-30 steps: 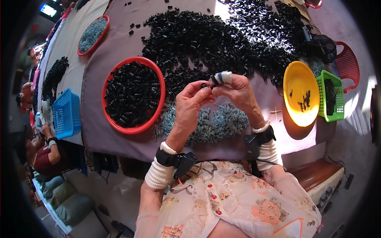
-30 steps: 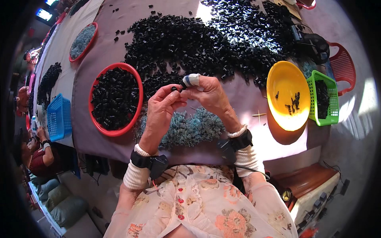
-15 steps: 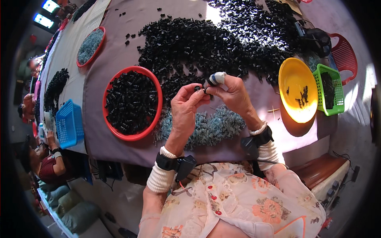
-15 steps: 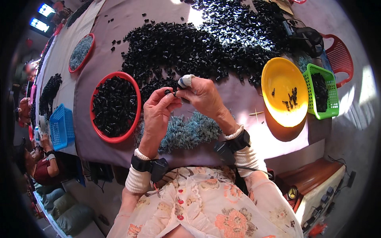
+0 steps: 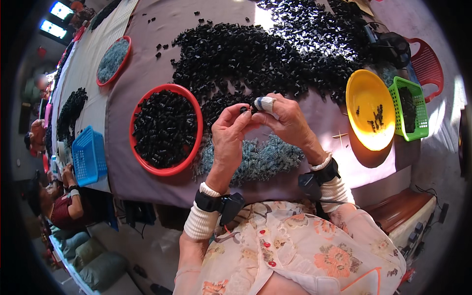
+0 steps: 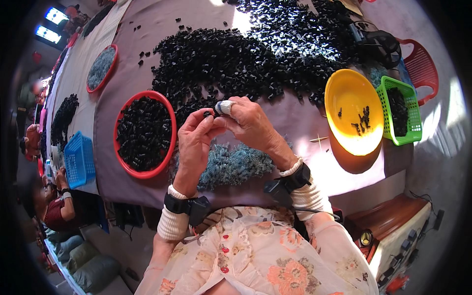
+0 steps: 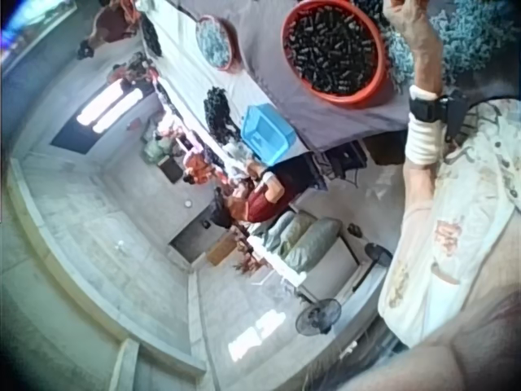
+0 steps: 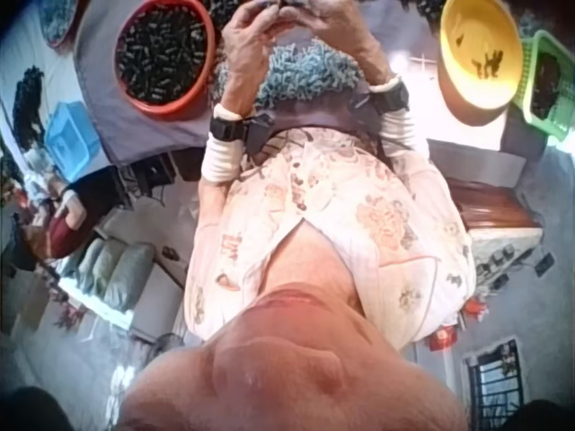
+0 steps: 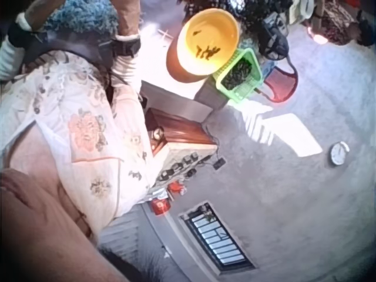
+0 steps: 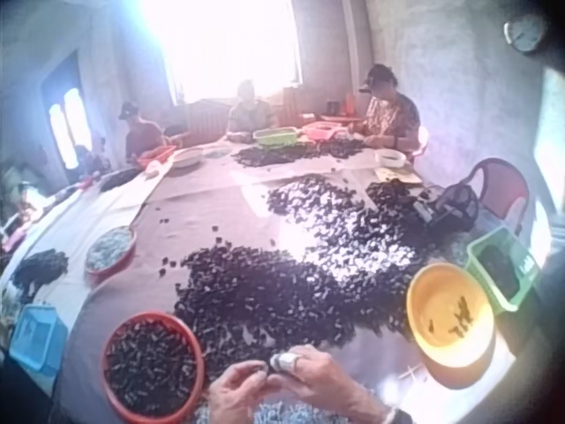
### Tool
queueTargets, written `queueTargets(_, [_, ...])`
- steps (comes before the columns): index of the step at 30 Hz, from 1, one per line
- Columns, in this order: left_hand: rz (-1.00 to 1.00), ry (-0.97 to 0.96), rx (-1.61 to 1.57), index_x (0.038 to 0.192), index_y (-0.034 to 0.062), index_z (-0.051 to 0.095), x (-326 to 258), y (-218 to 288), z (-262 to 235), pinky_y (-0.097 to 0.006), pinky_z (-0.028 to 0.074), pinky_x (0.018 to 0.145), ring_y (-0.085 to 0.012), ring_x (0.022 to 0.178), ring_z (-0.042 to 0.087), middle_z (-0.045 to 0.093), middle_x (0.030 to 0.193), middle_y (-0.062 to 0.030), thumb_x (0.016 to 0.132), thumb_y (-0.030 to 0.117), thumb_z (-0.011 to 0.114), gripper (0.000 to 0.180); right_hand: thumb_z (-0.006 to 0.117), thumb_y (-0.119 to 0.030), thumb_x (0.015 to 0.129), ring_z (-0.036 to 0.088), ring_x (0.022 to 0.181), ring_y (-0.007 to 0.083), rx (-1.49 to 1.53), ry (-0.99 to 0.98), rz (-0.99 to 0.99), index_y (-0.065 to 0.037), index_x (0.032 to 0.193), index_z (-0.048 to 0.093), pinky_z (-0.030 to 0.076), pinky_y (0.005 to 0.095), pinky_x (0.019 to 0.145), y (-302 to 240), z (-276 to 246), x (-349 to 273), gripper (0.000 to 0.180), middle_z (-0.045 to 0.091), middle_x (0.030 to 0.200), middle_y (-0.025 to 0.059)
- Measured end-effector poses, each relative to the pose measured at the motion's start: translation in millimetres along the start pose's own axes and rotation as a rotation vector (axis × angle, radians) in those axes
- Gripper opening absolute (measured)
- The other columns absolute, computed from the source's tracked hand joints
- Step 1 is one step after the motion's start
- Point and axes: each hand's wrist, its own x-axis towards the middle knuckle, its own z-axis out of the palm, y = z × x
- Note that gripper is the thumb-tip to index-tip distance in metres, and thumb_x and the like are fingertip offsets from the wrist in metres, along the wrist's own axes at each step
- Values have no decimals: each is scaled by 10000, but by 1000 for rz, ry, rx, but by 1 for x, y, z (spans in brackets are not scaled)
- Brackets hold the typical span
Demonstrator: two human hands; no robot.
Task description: Glue small black plastic components together at a workshop table.
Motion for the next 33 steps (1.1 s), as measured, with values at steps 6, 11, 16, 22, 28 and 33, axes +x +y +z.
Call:
queueTargets(6, [21,-6,15,1053,-29,568,2,-3,1,-274,542,729,-141,798,638,639,909,-84,871,53,593,201,634,-38,712,543,750,280,-260,20,-199,-22,803,588,418,374,718,1,1,3,103,557,744,99])
queueTargets(11, [62,17,100,1041,-23,579,4,-6,-2,-257,536,721,-123,772,635,644,883,-72,869,43,593,185,612,-69,727,540,747,249,-397,-57,-266,-35,739,553,411,372,739,-1,-3,4,69,545,731,85])
queueTargets(16, [90,5,128,1045,-19,583,4,-3,2,-250,533,717,-121,765,636,646,866,-67,866,37,595,187,592,-86,750,535,731,232,-531,-138,-303,-42,717,531,411,359,737,-3,-4,5,83,532,711,79])
queueTargets(22, [69,-9,147,1059,-24,592,1,0,4,-232,525,706,-112,769,635,652,885,-58,865,55,610,210,642,-18,753,551,797,306,-331,-91,-193,37,916,579,450,383,718,-3,-10,5,183,577,819,142])
queueTargets(28, [91,8,214,1080,-15,608,0,5,8,-217,517,689,-91,745,621,656,872,-56,859,54,619,232,636,-17,780,552,781,319,-283,-27,-224,48,931,577,458,376,663,-9,-10,14,175,573,815,151])
queueTargets(33, [101,17,297,1094,-26,606,3,1,6,-202,506,667,-82,725,615,661,836,-54,861,59,615,248,619,-41,768,548,796,301,-361,-49,-222,32,905,570,436,393,745,-5,-8,14,163,571,803,129])
